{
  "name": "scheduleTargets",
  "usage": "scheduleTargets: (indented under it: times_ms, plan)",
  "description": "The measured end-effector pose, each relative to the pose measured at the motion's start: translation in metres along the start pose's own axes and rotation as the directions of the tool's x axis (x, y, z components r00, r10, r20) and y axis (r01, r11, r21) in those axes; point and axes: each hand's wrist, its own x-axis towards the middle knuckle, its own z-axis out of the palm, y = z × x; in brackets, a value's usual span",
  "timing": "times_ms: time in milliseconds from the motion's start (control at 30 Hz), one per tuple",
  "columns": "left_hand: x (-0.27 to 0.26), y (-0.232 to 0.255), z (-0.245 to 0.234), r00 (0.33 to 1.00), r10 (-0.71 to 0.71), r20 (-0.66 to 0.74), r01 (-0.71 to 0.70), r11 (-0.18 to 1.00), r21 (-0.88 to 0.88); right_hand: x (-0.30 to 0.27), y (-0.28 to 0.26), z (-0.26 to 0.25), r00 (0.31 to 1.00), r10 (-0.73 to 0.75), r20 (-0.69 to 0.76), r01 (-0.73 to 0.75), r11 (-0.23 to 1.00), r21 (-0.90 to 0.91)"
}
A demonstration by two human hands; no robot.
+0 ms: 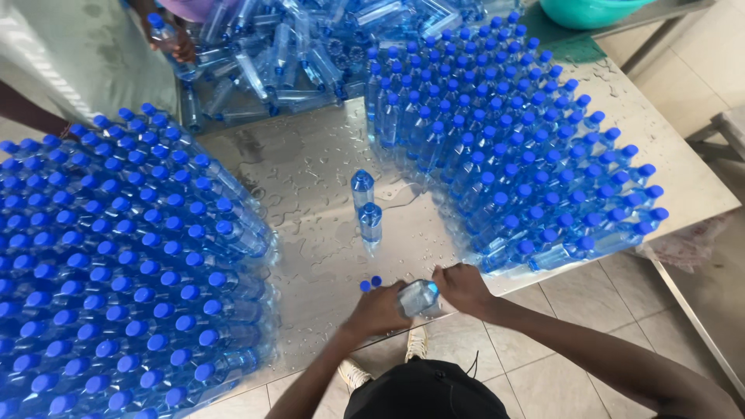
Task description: The person repeatedly picks up plastic water bottles and blue caps from a metal table, screws the caps onto the bottles, and places the capped bottles into a large stack. Another person is visible in the background handling bottles.
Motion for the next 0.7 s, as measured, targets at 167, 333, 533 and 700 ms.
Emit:
scheduleTargets:
  times_ms: [167,333,533,700]
  plan:
    - [0.057,-0.069,0.075,0.929,0.363,-0.069,-0.026,0.251,0.968,-0.105,0.057,0.081,0.117,0.029,0.993,-0.94,-0.319,0.12]
    - [0.07,-0.051,0.091,0.869,0.492,-0.043,-0.131,0.312,0.941,-0.095,0.015,-0.036,0.124,0.343,0.931,-0.946,-0.243,0.216]
    - [0.118,-0.035,0.139,0.916,0.39,-0.095,-0.281,0.793,0.541,-0.141,0.006,-0.09,0.67,0.712,0.21,-0.707,0.699,-0.111]
    - [0.144,-0.025,0.189,0.952,0.305,-0.02,-0.291,0.924,0.248,-0.173,0.016,-0.103,0.715,0.696,-0.07,-0.694,0.693,-0.196]
